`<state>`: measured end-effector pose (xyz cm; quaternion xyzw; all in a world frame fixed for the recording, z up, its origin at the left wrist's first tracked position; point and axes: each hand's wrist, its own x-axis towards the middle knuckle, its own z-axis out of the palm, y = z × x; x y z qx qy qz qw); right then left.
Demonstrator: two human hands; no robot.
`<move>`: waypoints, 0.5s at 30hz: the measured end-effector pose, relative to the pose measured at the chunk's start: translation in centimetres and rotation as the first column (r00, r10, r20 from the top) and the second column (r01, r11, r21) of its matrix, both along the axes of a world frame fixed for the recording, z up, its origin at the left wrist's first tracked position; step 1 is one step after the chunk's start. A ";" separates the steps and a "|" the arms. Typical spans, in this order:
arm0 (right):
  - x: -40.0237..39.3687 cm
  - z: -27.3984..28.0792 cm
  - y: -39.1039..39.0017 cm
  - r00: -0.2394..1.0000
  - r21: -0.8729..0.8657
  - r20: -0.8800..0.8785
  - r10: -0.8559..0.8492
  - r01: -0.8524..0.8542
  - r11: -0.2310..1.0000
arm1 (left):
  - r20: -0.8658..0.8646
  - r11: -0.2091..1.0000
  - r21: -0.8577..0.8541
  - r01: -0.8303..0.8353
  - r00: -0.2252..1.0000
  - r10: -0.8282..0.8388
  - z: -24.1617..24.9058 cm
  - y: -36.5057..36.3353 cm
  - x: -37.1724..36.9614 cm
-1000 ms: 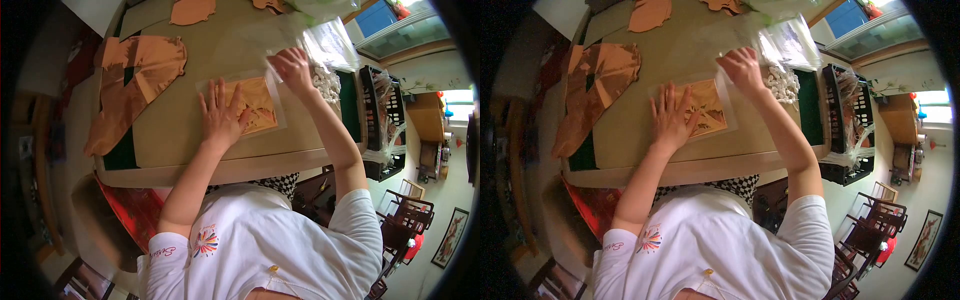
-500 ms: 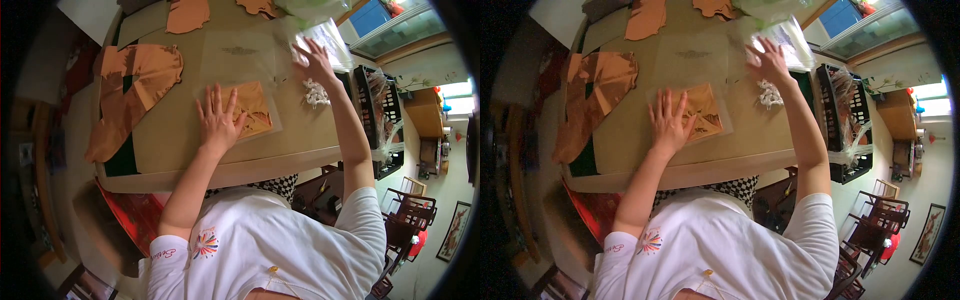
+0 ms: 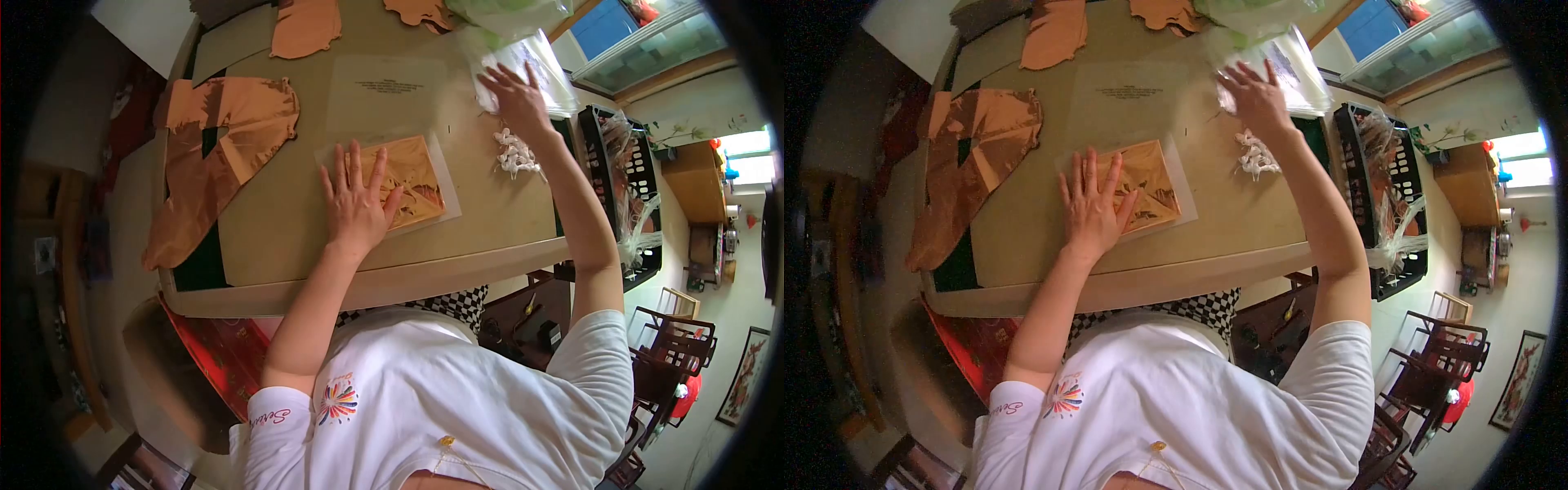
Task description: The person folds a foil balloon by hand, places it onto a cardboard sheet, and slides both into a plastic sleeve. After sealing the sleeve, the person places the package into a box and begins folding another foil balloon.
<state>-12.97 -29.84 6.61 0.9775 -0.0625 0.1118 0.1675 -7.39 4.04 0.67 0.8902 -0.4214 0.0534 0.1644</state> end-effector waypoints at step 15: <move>-5.7 -2.4 -7.0 0.918 0.134 0.177 -0.354 0.334 0.933 | 0.023 0.998 0.052 -0.025 0.999 0.024 0.0 -0.1 0.0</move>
